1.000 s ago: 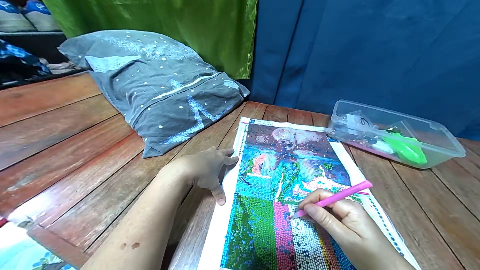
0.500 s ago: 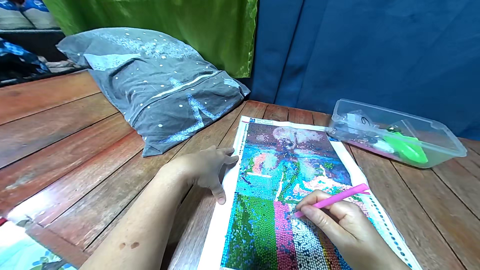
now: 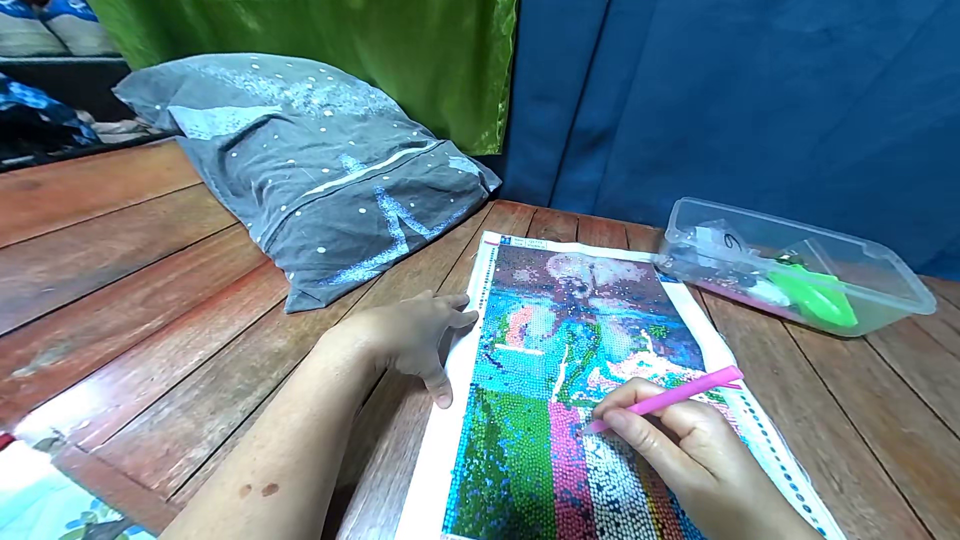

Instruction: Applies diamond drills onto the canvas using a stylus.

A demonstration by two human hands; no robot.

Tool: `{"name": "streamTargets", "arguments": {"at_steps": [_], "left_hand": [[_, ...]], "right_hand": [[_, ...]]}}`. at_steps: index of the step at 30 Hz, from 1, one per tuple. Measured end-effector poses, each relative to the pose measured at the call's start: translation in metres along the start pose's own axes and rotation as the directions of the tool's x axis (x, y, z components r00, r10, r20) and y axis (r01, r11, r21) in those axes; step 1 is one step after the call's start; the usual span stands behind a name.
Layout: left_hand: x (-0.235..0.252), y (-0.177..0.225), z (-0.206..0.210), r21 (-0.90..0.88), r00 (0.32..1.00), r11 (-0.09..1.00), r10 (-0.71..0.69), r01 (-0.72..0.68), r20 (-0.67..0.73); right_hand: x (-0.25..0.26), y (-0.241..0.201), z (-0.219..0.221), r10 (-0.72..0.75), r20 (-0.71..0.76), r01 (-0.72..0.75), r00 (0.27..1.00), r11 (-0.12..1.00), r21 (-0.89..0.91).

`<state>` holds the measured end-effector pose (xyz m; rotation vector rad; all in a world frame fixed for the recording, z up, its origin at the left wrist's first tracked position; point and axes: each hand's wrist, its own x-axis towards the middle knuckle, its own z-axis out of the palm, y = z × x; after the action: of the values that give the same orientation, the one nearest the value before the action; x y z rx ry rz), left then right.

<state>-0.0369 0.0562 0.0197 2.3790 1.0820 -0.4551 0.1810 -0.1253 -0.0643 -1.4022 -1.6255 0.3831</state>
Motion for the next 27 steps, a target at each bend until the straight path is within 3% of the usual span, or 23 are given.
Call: {"name": "streamTargets", "arguments": {"at_steps": [27], "left_hand": [[-0.0023,0.0029,-0.0008,-0.01,1.0,1.0,-0.018,0.018,0.004]], "right_hand": [[0.0019,-0.0016,0.0068,-0.102,0.0,0.101,0.995,0.99,-0.102]]}}
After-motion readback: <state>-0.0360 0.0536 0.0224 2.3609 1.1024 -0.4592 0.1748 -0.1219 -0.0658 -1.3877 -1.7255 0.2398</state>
